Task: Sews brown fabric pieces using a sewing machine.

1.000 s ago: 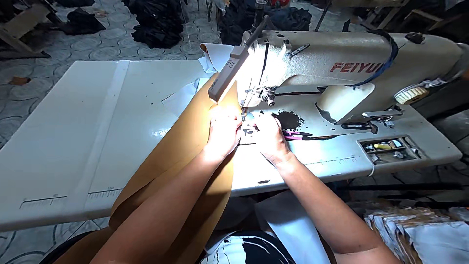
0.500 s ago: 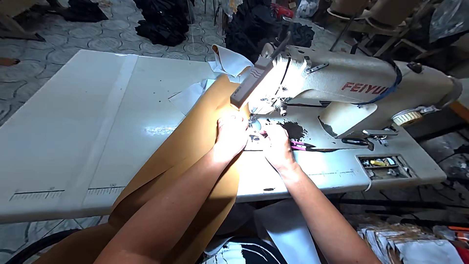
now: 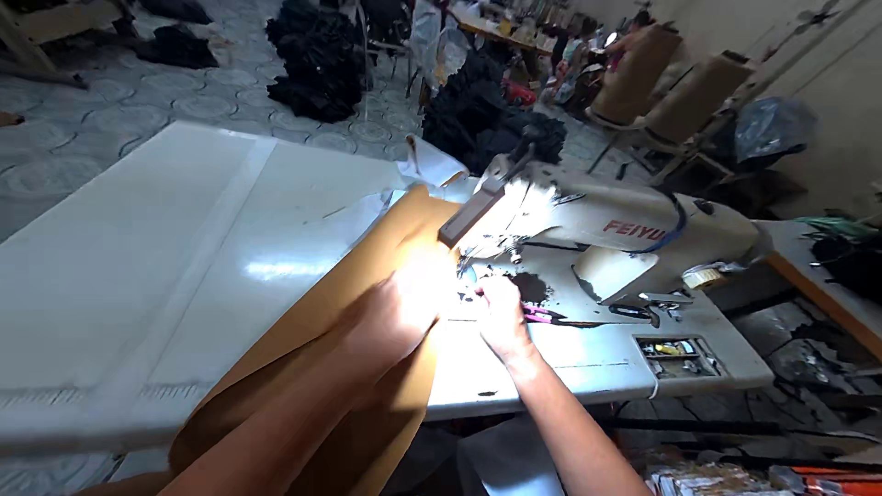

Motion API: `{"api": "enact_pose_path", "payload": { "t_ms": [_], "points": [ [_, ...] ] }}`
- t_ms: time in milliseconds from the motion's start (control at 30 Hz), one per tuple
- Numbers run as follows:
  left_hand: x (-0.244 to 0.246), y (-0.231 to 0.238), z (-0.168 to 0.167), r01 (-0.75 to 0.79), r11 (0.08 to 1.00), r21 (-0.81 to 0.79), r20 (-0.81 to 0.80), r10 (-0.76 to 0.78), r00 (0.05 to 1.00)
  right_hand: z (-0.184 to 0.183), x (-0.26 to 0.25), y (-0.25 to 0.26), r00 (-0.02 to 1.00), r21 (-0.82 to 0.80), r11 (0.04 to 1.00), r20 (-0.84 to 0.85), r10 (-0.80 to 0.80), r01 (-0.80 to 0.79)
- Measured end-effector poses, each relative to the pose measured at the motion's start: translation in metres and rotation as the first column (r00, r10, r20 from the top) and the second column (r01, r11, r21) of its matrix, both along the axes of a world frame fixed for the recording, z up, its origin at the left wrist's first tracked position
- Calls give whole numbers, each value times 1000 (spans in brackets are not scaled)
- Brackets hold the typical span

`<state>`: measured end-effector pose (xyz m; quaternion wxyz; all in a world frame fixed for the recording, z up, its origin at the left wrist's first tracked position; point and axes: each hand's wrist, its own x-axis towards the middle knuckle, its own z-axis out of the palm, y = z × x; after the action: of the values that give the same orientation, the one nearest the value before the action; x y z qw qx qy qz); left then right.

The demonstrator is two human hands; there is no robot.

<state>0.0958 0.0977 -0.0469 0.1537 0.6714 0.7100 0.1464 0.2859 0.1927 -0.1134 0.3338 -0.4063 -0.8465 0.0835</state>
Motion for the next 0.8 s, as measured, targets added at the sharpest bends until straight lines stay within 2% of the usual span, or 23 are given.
{"api": "enact_pose_path", "payload": {
  "t_ms": [67,167,200,267,367,433,467,500,567,633,667,733,800],
  "points": [
    [-13,-39,28,-78,974,-212,-168,42,985,1,-1,-1,1000,-34,999,3,-24,24],
    [-37,-58,50,-202,818,-539,-372,-16,928,12,-2,-7,997,-138,990,77,-8,19],
    [-47,-52,48,-232,776,-587,-407,-34,913,15,-3,-8,997,-143,990,78,-2,13],
    [-71,-28,42,-303,748,-591,-471,-14,882,14,-5,-7,1000,-117,993,23,7,-4],
    [-105,29,22,-473,775,-419,-611,144,778,13,-9,-6,999,-105,994,-30,11,-14],
    [-110,74,16,-495,820,-287,-580,262,771,7,-10,-3,995,-11,1000,-95,1,-2],
    [-105,96,19,-454,851,-262,-523,270,808,4,-9,-1,991,38,999,-134,-2,7],
    [-101,115,25,-350,907,-232,-471,210,856,3,-8,0,988,50,999,-157,-9,17],
    [-111,158,26,-59,983,-174,-256,12,967,3,-7,1,982,33,999,-190,-19,26],
    [-124,193,7,89,995,45,-27,-88,996,4,-5,3,978,39,999,-206,-23,31],
    [-122,198,4,87,986,140,12,-90,996,6,-4,3,976,47,998,-217,-20,31],
    [-119,194,-4,46,957,287,-11,-45,999,7,-5,4,971,101,994,-239,-13,38],
    [-102,159,-2,-30,956,292,-50,47,998,8,-5,5,954,141,988,-300,-15,60]
  ]
}}
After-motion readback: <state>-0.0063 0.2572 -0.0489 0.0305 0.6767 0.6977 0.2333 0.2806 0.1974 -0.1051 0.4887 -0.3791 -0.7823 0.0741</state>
